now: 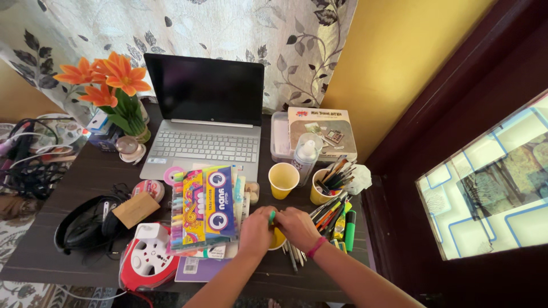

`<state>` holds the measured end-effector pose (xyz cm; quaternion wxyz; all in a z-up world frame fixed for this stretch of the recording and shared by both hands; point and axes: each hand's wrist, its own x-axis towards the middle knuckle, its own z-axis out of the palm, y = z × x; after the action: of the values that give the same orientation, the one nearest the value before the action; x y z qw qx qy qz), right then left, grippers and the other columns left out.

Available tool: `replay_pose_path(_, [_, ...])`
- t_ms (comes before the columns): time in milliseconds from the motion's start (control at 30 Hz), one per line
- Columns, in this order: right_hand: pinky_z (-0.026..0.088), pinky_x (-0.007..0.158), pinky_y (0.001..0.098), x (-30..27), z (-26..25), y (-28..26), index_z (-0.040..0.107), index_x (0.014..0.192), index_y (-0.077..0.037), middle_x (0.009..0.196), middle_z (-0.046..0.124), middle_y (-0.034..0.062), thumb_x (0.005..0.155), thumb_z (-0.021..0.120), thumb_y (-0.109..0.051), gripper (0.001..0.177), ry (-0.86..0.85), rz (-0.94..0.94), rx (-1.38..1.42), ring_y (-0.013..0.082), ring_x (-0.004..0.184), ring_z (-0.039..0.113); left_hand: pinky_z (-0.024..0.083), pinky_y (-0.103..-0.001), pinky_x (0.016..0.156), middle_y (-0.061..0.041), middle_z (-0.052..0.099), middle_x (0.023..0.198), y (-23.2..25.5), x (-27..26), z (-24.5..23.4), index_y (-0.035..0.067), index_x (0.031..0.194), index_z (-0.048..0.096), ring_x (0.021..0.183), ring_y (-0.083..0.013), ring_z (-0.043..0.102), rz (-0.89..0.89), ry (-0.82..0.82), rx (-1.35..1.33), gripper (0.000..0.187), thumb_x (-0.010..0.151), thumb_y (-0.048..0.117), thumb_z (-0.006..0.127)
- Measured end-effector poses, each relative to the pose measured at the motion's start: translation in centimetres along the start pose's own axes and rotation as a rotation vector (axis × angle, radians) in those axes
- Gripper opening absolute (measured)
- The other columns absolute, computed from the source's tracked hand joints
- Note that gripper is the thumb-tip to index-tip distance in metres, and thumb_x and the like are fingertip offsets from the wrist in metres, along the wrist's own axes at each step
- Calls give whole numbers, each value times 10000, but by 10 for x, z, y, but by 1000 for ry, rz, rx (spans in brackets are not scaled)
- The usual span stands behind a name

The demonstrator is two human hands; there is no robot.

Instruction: The person organizes stationery items on a cluttered desk. They pick up pens and markers from two yellow cups, empty them onto the desk, and then sort the items back into the cups one by one.

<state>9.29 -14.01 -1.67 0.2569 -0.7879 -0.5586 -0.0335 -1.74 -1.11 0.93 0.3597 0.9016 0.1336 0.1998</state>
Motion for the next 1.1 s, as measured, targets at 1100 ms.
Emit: replay_pose_path(1100, [578, 718, 498, -52, 46, 20, 699, 910, -74, 850, 725, 193, 844, 748, -420, 355, -294, 563, -129, 392, 823, 720, 553, -464, 750, -113, 663, 1100, -6, -7, 13, 69, 1168, 633, 918, -362, 687, -94, 65, 174, 433, 754, 102, 757])
